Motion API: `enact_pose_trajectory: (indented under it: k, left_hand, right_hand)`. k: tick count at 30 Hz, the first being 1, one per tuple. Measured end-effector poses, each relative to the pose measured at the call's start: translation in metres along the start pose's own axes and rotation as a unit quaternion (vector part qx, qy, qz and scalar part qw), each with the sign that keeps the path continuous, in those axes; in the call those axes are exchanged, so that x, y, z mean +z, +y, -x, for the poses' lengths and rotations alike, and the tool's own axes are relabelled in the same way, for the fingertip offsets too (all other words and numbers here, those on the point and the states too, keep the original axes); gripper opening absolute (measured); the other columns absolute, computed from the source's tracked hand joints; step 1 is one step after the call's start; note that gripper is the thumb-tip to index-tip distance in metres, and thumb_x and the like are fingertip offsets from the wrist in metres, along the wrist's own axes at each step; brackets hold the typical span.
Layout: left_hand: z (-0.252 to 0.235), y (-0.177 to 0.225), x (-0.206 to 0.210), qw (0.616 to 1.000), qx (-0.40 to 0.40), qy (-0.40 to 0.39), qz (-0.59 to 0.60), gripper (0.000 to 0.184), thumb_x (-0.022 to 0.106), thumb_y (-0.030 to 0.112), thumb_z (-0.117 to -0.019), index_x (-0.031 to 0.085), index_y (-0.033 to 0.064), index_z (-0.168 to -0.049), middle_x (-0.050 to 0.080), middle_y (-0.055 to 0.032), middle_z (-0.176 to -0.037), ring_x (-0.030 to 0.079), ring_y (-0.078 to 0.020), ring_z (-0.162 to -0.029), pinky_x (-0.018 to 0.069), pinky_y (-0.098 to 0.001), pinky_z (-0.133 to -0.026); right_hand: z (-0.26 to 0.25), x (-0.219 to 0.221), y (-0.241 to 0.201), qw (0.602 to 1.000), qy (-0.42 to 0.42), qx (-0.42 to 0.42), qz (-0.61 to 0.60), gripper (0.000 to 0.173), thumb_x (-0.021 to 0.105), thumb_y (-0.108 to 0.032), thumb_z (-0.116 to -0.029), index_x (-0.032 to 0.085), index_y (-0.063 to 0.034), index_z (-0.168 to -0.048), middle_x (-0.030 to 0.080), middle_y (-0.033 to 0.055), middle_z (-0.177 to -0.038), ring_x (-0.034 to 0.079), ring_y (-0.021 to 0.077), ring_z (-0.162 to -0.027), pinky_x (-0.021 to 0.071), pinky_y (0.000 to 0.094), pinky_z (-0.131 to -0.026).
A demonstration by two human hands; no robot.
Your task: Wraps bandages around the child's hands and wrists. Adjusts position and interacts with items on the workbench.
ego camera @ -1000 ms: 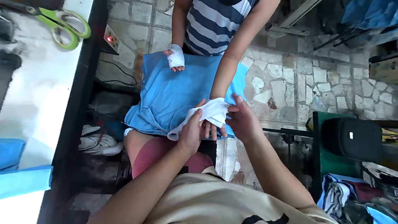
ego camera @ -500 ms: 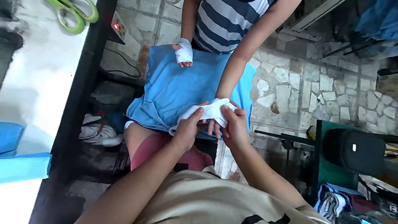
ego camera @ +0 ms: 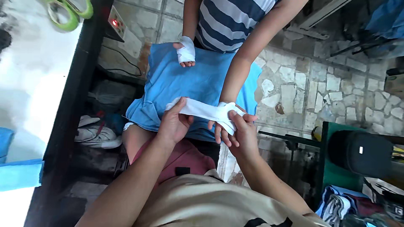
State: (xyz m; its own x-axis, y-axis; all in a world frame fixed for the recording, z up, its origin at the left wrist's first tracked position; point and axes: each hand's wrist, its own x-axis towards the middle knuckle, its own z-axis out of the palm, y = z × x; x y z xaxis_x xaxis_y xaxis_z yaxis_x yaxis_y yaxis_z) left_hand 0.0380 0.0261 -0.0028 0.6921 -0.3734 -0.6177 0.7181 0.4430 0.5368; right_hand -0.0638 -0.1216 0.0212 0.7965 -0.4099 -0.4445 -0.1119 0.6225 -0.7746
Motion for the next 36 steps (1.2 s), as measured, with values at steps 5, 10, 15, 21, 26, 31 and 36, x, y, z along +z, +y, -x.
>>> enact_pose_trajectory:
  k: [5, 10, 15, 21, 26, 31, 36]
  left_hand:
    - [0.003, -0.017, -0.005, 0.992, -0.063, 0.014, -0.107, 0.019, 0.049, 0.025, -0.1082, 0.063, 0.0123, -0.106, 0.068, -0.0018, -0.081, 0.064, -0.0085, -0.065, 0.055, -0.0233, -0.059]
    - [0.028, -0.052, 0.014, 0.961, -0.218, -0.056, -0.163, 0.033, 0.033, 0.015, -0.1109, 0.058, 0.0109, -0.089, 0.064, 0.0003, -0.07, 0.064, -0.009, -0.066, 0.0553, -0.0229, -0.064]
    - [0.037, -0.054, 0.038, 0.924, -0.288, -0.112, -0.225, 0.027, 0.028, 0.012, -0.1105, 0.052, 0.0121, -0.099, 0.06, 0.0045, -0.074, 0.062, -0.0065, -0.066, 0.054, -0.0227, -0.064]
    - [0.026, -0.065, 0.048, 0.878, -0.362, -0.087, -0.299, 0.016, 0.034, 0.003, -0.11, 0.049, 0.0004, -0.114, 0.061, -0.002, -0.079, 0.064, -0.0102, -0.068, 0.0567, -0.0246, -0.067]
    - [0.016, -0.074, 0.061, 0.844, -0.402, -0.107, -0.339, 0.023, 0.032, 0.006, -0.1107, 0.054, 0.0002, -0.112, 0.064, -0.0024, -0.08, 0.065, -0.01, -0.068, 0.0559, -0.0234, -0.066]
    - [0.009, -0.087, 0.065, 0.807, -0.402, -0.161, -0.402, 0.021, 0.045, 0.013, -0.1095, 0.062, 0.0046, -0.101, 0.063, 0.0009, -0.074, 0.063, -0.0092, -0.064, 0.0542, -0.0234, -0.062]
    - [0.012, -0.087, 0.071, 0.762, -0.375, -0.233, -0.474, 0.029, 0.046, 0.022, -0.1092, 0.065, -0.0009, -0.11, 0.063, -0.0047, -0.088, 0.059, -0.0091, -0.072, 0.0497, -0.0255, -0.066]
  right_hand:
    - [0.004, 0.001, -0.002, 1.0, -0.001, -0.002, -0.012, 0.017, 0.042, -0.017, -0.1075, 0.056, -0.0081, -0.112, 0.051, 0.0021, -0.045, 0.052, 0.0093, -0.033, 0.0482, 0.0233, -0.035]
    - [0.005, 0.005, -0.006, 1.0, 0.01, 0.005, -0.003, 0.018, 0.044, -0.013, -0.106, 0.053, -0.0077, -0.121, 0.052, 0.0016, -0.047, 0.051, 0.0076, -0.034, 0.046, 0.021, -0.035]
    - [0.006, 0.003, -0.007, 0.998, 0.017, -0.008, 0.063, 0.036, 0.049, -0.002, -0.0997, 0.045, -0.006, -0.135, 0.066, 0.0038, -0.079, 0.053, 0.0028, -0.043, 0.0476, 0.0159, -0.04]
    - [-0.004, -0.003, -0.018, 0.986, -0.011, 0.051, 0.16, 0.065, 0.058, 0.002, -0.0941, 0.032, -0.0064, -0.154, 0.064, 0.0049, -0.085, 0.058, 0.0065, -0.049, 0.0516, 0.0203, -0.043]
    - [-0.017, -0.007, -0.025, 0.969, -0.068, 0.104, 0.215, 0.066, 0.061, -0.003, -0.0933, 0.034, -0.0087, -0.153, 0.067, 0.0062, -0.085, 0.066, 0.012, -0.059, 0.0578, 0.0267, -0.05]
    - [-0.028, -0.02, -0.025, 0.951, -0.155, 0.173, 0.202, 0.07, 0.051, -0.014, -0.1016, 0.012, -0.0228, -0.159, 0.072, 0.0139, -0.092, 0.075, 0.0237, -0.074, 0.0647, 0.0389, -0.072]
    - [-0.035, -0.034, -0.021, 0.949, -0.166, 0.201, 0.178, 0.077, 0.053, -0.012, -0.1002, 0.009, -0.0307, -0.161, 0.072, 0.0139, -0.087, 0.074, 0.0235, -0.077, 0.0623, 0.0393, -0.076]
